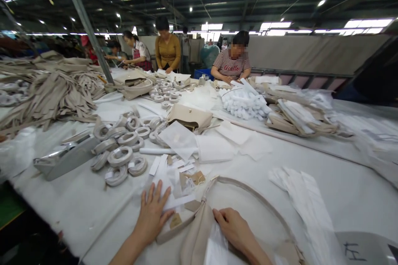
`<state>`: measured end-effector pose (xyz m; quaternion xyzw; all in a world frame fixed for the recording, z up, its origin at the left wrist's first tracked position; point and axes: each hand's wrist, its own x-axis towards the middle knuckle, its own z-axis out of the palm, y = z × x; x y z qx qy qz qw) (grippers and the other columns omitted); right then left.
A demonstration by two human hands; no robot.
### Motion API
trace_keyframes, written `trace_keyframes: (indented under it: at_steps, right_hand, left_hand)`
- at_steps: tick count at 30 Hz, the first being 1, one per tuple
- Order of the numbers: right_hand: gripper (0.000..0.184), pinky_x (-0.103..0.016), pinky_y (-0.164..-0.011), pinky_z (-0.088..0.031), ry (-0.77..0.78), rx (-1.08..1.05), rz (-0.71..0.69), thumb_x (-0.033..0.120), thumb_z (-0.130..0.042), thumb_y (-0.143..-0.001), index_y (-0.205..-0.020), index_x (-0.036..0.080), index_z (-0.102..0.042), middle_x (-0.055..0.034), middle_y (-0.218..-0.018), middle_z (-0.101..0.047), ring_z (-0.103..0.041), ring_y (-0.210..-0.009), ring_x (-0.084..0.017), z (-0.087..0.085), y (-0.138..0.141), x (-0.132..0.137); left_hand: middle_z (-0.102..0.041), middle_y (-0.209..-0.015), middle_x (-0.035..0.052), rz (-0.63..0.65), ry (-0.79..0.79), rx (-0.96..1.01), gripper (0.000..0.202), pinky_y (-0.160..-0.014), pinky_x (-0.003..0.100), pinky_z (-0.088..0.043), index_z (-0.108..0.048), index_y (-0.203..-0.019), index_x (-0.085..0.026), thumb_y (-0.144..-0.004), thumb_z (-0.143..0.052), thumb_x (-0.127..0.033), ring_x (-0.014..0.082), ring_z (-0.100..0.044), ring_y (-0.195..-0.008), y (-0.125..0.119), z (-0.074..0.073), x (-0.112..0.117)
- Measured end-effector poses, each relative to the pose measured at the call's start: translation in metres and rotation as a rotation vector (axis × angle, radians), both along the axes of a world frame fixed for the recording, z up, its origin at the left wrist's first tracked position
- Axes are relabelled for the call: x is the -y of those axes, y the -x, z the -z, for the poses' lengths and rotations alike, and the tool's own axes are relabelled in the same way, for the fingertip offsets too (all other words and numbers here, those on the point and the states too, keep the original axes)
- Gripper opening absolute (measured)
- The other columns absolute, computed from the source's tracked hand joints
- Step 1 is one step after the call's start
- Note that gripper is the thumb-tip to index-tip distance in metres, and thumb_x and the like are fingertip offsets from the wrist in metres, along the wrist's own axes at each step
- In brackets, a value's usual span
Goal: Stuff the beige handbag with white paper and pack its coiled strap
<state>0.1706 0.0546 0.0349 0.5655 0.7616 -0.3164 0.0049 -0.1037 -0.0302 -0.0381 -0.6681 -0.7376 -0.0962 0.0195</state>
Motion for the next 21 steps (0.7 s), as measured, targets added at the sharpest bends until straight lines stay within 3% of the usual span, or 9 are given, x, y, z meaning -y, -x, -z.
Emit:
trace_keyframes:
  at_steps: [10, 15, 18, 21]
  right_hand:
    - [0.049, -0.029, -0.059, -0.029, -0.072, 0.025, -0.003, 0.039, -0.029, -0.095, -0.067, 0.020, -0.064, -0.0087, -0.077, -0.070, -0.062, -0.073, -0.021, 0.006, -0.001, 0.003]
    - [0.047, -0.028, -0.064, -0.034, -0.098, 0.052, 0.016, 0.035, -0.030, -0.096, -0.072, 0.020, -0.066, -0.0101, -0.085, -0.071, -0.063, -0.079, -0.021, 0.013, -0.002, 0.000]
    - [0.045, -0.028, -0.068, -0.037, -0.107, -0.021, 0.053, 0.030, -0.031, -0.096, -0.070, 0.017, -0.066, -0.0119, -0.080, -0.071, -0.063, -0.077, -0.021, 0.019, -0.002, -0.006]
    - [0.045, -0.027, -0.070, -0.038, -0.106, -0.088, 0.109, 0.027, -0.030, -0.095, -0.070, 0.015, -0.066, -0.0112, -0.075, -0.070, -0.063, -0.073, -0.020, 0.021, -0.004, -0.009]
  left_hand:
    - [-0.016, -0.155, 0.0110, -0.091, 0.063, -0.009, 0.059, -0.108, 0.064, -0.013, -0.033, -0.143, -0.031, -0.088, -0.054, -0.038, 0.0384, -0.010, -0.141, 0.016, -0.017, -0.077]
    - [-0.021, -0.154, 0.0121, -0.068, 0.089, 0.001, 0.061, -0.107, 0.064, -0.018, -0.038, -0.141, -0.031, -0.083, -0.059, -0.035, 0.0396, -0.015, -0.140, 0.020, -0.035, -0.082]
    - [-0.019, -0.155, 0.0128, -0.031, 0.053, 0.015, 0.058, -0.107, 0.065, -0.016, -0.037, -0.141, -0.029, -0.085, -0.054, -0.029, 0.0387, -0.010, -0.141, 0.001, -0.042, -0.078]
    - [-0.022, -0.154, 0.0099, 0.125, -0.018, 0.071, 0.053, -0.109, 0.062, -0.017, -0.039, -0.139, -0.031, -0.088, -0.051, -0.030, 0.0341, -0.011, -0.142, -0.025, -0.039, -0.075]
